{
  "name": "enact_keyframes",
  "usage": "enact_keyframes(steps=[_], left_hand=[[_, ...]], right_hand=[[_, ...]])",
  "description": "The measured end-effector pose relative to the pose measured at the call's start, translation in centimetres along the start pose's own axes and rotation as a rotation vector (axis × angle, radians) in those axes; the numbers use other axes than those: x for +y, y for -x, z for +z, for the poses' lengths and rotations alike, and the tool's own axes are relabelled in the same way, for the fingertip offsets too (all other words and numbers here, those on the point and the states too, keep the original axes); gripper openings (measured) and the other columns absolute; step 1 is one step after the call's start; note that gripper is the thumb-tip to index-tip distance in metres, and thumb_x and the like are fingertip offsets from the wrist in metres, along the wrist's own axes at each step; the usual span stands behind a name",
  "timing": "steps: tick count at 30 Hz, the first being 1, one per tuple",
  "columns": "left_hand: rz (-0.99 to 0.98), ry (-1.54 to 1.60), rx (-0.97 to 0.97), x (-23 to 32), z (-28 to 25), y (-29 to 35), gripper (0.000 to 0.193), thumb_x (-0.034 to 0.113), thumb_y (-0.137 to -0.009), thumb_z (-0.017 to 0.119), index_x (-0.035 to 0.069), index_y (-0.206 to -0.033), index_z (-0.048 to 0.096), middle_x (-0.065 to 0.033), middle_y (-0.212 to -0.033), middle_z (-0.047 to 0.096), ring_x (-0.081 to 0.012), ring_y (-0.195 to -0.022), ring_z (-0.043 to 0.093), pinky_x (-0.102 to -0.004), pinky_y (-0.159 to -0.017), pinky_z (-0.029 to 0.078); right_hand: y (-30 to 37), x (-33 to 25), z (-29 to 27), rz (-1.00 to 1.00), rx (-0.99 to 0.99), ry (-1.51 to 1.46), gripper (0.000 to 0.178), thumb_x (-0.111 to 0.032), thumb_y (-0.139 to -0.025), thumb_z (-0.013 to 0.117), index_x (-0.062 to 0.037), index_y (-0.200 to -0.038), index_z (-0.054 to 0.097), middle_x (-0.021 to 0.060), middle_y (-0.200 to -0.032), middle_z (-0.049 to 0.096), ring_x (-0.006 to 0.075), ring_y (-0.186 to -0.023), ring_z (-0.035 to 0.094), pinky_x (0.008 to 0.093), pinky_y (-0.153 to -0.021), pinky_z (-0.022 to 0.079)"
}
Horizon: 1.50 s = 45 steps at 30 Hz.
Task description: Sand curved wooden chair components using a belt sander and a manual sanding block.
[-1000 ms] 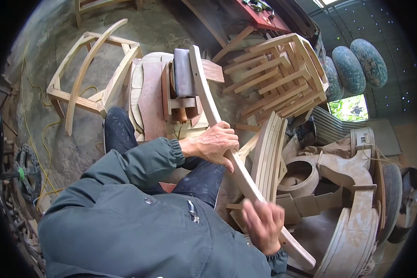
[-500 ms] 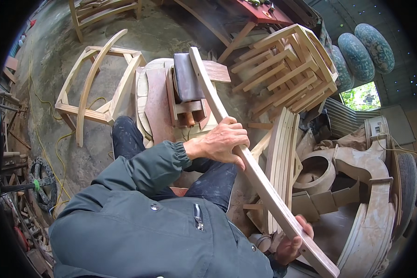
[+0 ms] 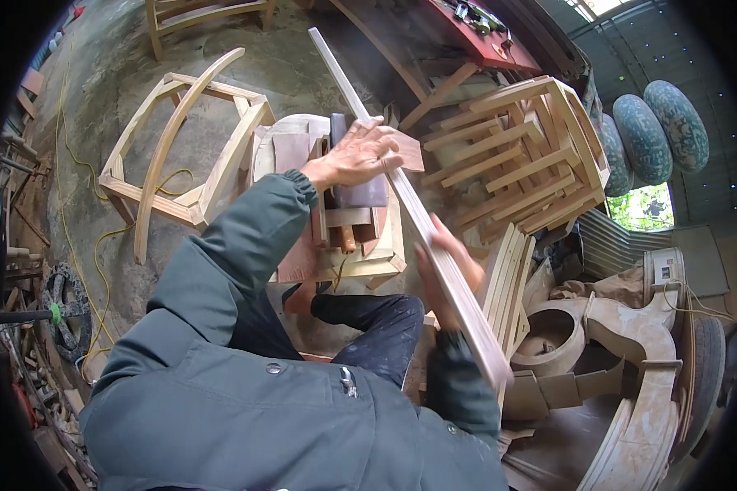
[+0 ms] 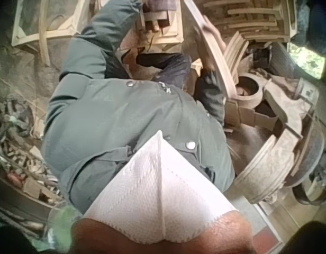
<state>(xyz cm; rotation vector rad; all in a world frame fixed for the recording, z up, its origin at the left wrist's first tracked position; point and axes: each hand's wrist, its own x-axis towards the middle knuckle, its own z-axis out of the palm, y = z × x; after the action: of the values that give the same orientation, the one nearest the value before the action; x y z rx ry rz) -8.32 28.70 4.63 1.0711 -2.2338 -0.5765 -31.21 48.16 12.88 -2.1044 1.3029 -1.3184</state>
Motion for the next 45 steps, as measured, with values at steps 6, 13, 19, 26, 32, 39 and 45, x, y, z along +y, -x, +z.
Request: enact_keyframes(steps=[6, 13, 19, 26, 32, 39, 45], left_hand=[[-0.214, -0.084, 0.003, -4.3, -2.0, -0.9, 0.082, 0.077, -0.102, 0.028, 0.016, -0.149, 0.055, -0.0168, -0.168, 0.033, -0.0382, -0.16, 0.016, -0.0656, -0.126, 0.009], [0.038, -0.196, -0.048, 2.8, -0.8, 2.3, 0.073, 0.071, -0.105, 0.032, 0.011, -0.127, 0.067, -0.014, -0.132, 0.064, -0.0327, -0.14, 0.047, -0.0651, -0.121, 0.017], [0.352, 0.052, 0.048, 16.3, 4.0, 7.5, 0.045, 0.054, -0.101, 0.058, 0.01, -0.103, 0.068, -0.0124, -0.1, 0.065, -0.0351, -0.112, 0.06, -0.0619, -0.121, 0.023], [0.37, 0.217, 0.141, 24.2, 5.0, 11.2, 0.06, 0.065, -0.104, 0.044, 0.009, -0.095, 0.064, -0.0113, -0.09, 0.055, -0.0322, -0.102, 0.058, -0.0641, -0.121, 0.018], [0.077, 0.128, 0.241, 14.7, 5.2, 7.9, 0.072, 0.067, -0.106, 0.036, 0.007, -0.139, 0.059, -0.0244, -0.149, 0.05, -0.0417, -0.15, 0.034, -0.0624, -0.124, 0.016], [-0.088, 0.165, 0.478, 11.9, 4.7, 11.8, 0.049, 0.031, -0.103, 0.06, 0.002, -0.142, 0.056, -0.0278, -0.149, 0.048, -0.0439, -0.142, 0.043, -0.0512, -0.12, 0.031], [-0.342, 0.659, 0.388, 11.6, 7.5, 18.2, 0.041, 0.027, -0.11, 0.054, -0.001, -0.14, 0.058, -0.0151, -0.145, 0.056, -0.0281, -0.137, 0.051, -0.0394, -0.117, 0.037]], right_hand=[[-4.9, 6.0, 10.6, -0.132, 0.085, -0.058, 0.034, -0.003, -0.088, 0.08, -0.0037, -0.121, 0.07, 0.021, -0.13, 0.072, 0.0172, -0.11, 0.071, 0.0299, -0.092, 0.057], [4.1, 0.4, -1.3, 0.14, -0.061, -0.04, 0.034, -0.001, -0.085, 0.081, -0.0027, -0.118, 0.072, 0.0234, -0.132, 0.071, 0.0252, -0.118, 0.071, 0.0317, -0.1, 0.055], [15.9, -14.5, -17.2, 0.234, 0.031, 0.175, 0.032, -0.007, -0.081, 0.083, -0.005, -0.109, 0.069, 0.0292, -0.123, 0.072, 0.033, -0.111, 0.074, 0.0375, -0.097, 0.058], [20.6, -21.1, -23.4, 0.374, 0.162, 0.168, 0.043, -0.023, -0.08, 0.087, -0.003, -0.108, 0.062, 0.0335, -0.12, 0.071, 0.0349, -0.113, 0.071, 0.0425, -0.102, 0.054], [12.6, -10.1, -14.7, 0.316, 0.117, -0.08, 0.035, -0.006, -0.087, 0.078, 0.0004, -0.12, 0.067, 0.0279, -0.128, 0.069, 0.0291, -0.122, 0.065, 0.0384, -0.108, 0.049], [-2.0, 8.8, 4.5, -0.033, 0.188, -0.201, 0.037, -0.019, -0.101, 0.071, 0.0016, -0.131, 0.066, 0.0133, -0.127, 0.071, 0.0192, -0.11, 0.067, 0.0339, -0.096, 0.056], [-6.4, 7.8, 9.8, 0.026, 0.091, -0.289, 0.032, -0.012, -0.092, 0.074, -0.0126, -0.123, 0.072, 0.0097, -0.089, 0.074, 0.0162, -0.074, 0.07, 0.0304, -0.071, 0.058]])
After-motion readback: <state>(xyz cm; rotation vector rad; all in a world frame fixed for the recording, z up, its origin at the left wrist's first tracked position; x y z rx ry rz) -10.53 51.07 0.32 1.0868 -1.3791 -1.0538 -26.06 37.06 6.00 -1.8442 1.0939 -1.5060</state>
